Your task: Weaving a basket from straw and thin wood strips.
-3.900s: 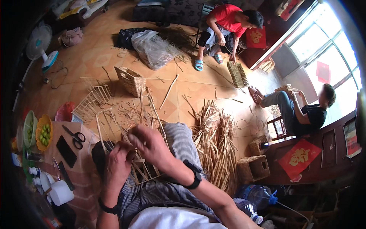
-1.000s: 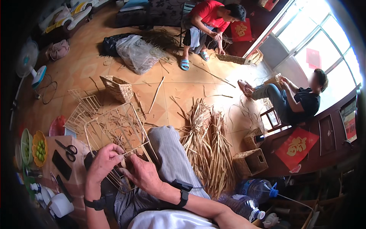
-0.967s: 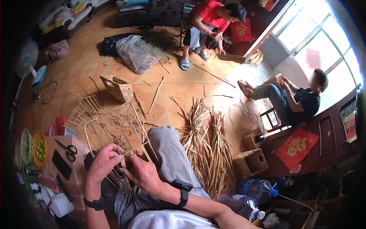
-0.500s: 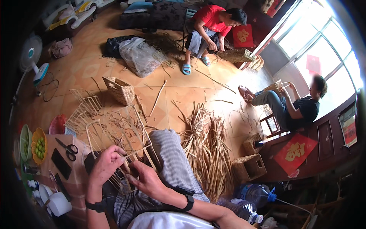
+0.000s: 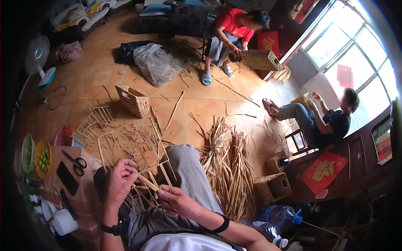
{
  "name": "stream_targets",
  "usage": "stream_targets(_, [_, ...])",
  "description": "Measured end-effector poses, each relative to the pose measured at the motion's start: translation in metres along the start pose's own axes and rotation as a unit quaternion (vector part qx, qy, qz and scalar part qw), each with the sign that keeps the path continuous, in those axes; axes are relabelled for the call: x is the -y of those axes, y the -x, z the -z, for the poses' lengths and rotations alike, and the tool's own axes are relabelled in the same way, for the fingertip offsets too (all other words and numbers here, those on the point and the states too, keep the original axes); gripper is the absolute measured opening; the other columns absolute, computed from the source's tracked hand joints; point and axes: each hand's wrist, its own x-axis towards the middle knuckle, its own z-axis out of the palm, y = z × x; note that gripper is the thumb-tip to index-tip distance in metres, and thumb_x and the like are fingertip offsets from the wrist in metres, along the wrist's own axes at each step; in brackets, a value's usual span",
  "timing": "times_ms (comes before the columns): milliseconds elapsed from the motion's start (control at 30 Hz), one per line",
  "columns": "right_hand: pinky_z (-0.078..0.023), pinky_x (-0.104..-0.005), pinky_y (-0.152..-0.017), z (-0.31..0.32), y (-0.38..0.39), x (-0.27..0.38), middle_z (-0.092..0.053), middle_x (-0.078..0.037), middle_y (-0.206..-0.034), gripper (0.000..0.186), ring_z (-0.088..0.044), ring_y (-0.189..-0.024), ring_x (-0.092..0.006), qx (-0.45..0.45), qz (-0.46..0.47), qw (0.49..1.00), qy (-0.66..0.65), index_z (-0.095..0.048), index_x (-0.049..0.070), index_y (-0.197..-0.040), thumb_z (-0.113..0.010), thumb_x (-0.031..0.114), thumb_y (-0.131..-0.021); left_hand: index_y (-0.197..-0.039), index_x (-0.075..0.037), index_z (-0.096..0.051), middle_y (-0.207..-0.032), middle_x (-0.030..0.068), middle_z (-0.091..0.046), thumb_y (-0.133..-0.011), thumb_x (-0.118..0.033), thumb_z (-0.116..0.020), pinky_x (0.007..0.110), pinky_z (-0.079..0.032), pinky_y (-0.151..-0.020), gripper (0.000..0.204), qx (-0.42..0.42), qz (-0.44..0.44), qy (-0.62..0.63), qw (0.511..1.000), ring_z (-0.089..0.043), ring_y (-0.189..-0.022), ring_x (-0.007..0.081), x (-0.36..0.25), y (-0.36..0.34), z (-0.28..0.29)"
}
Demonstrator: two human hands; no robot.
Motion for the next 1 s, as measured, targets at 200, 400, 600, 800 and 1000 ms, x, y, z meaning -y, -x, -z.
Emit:
stream_targets(200, [-0.036,-0.0233,-0.043,-0.001,0.036,0.033,-0.044,0.002,-0.067,0.03,-0.043,-0.047,-0.0106,0.021,0.05,0.998,-0.044,-0.058,0.004,-0.112,-0.046,0.03,-0.118,-0.109,0.001,-0.072,-0.095,0.0121,-0.075,-0.092,-0.001,-0.076,0.032,-0.059,-0.074,0.018,0.014,-0.121,-0.173,0.977,-0.076,-0.082,0.0185,-0.001,0.008,0.001])
stream_targets(400, [-0.04,-0.0225,-0.045,-0.016,0.056,0.074,-0.046,0.0,-0.068,0.047,-0.047,-0.052,-0.0099,0.104,0.153,0.98,-0.073,-0.059,0.001,-0.111,-0.047,0.046,-0.116,-0.102,-0.002,-0.075,-0.087,0.0137,-0.075,-0.093,-0.007,-0.078,0.036,-0.059,-0.071,0.011,-0.035,-0.096,-0.182,0.978,-0.078,-0.078,0.0245,0.002,0.009,-0.008])
stream_targets(600, [-0.054,-0.0338,-0.063,-0.011,0.01,0.071,-0.069,-0.009,-0.084,0.037,-0.068,-0.071,-0.0199,-0.006,0.149,0.97,0.193,-0.061,0.0,-0.122,-0.06,0.035,-0.111,-0.1,-0.002,-0.073,-0.083,0.0143,-0.074,-0.095,-0.013,-0.076,0.039,-0.057,-0.071,0.013,-0.039,-0.058,-0.219,0.973,-0.076,-0.08,0.0308,-0.012,0.014,-0.013])
stream_targets(800, [-0.054,-0.0455,-0.065,-0.023,-0.033,0.076,-0.068,-0.02,-0.088,0.031,-0.069,-0.076,-0.0397,-0.116,0.277,0.726,0.619,-0.065,0.005,-0.122,-0.075,0.023,-0.098,-0.099,-0.002,-0.074,-0.086,0.0169,-0.074,-0.094,-0.013,-0.076,0.043,-0.056,-0.073,0.012,-0.057,-0.135,-0.263,0.953,-0.075,-0.085,0.0365,-0.017,0.021,-0.019])
stream_targets(1000, [-0.053,-0.0425,-0.065,-0.045,-0.045,0.106,-0.067,-0.019,-0.083,0.022,-0.07,-0.073,-0.0338,-0.075,0.336,0.732,0.588,-0.071,0.001,-0.097,-0.077,0.022,-0.097,-0.099,-0.002,-0.074,-0.09,0.0188,-0.076,-0.092,-0.017,-0.077,0.044,-0.057,-0.076,0.016,-0.023,-0.104,-0.222,0.969,-0.075,-0.086,0.0393,-0.018,0.021,-0.011])
